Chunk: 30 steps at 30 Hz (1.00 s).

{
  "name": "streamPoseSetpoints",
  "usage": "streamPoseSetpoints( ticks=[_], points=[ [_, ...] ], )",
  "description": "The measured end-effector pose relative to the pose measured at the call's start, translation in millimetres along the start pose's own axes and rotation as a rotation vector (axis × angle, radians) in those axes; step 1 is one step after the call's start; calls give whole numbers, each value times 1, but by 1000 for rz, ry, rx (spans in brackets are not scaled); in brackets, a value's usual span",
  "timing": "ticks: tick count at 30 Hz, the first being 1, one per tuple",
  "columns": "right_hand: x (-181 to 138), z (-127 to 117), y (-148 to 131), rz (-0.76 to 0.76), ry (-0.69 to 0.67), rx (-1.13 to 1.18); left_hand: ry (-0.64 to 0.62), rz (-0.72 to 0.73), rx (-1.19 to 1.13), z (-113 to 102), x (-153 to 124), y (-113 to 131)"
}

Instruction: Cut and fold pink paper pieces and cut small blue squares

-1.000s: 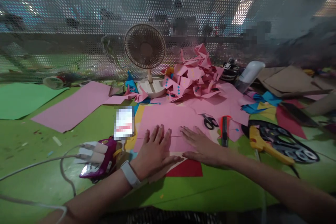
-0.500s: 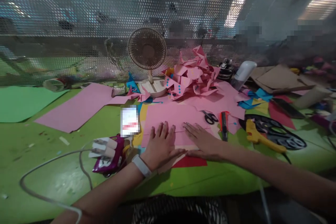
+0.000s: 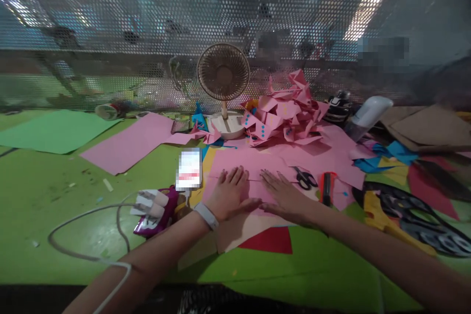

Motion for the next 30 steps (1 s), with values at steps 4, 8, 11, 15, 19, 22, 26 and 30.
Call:
streamPoseSetpoints(
  ticks=[4, 8, 11, 15, 19, 22, 26, 30],
  points=[
    [-1, -1, 0, -9, 23, 19, -23, 12, 1, -2, -1, 1],
    [-1, -4, -1, 10, 26, 47, -36, 27, 8, -4, -1, 1],
    [-1, -8, -1, 3, 23, 76, -28, 37, 25, -4, 0, 1],
    [-5, -12, 1, -8, 4, 113, -14, 37, 26, -3, 1, 0],
    [-20, -13, 7, 58, -23, 126, 15, 44, 6, -3, 1, 0],
    [-36, -15, 11, 140, -34, 124, 16, 36, -13, -4, 1, 0],
    [-37, -32, 16, 202, -66, 107, 14, 22, -40, -3, 0, 1],
    [3, -57, 13, 258, 69, 194, 34, 19, -53, 0, -2, 2]
  ],
)
Point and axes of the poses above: each hand's wrist, its own x-axis towards the middle knuckle, its own z-axis out of the palm, y = z × x, the point moved 2 cm from there along x, towards the middle knuckle, and after that the axes turned 2 degrees about y, right-handed, at the moved point
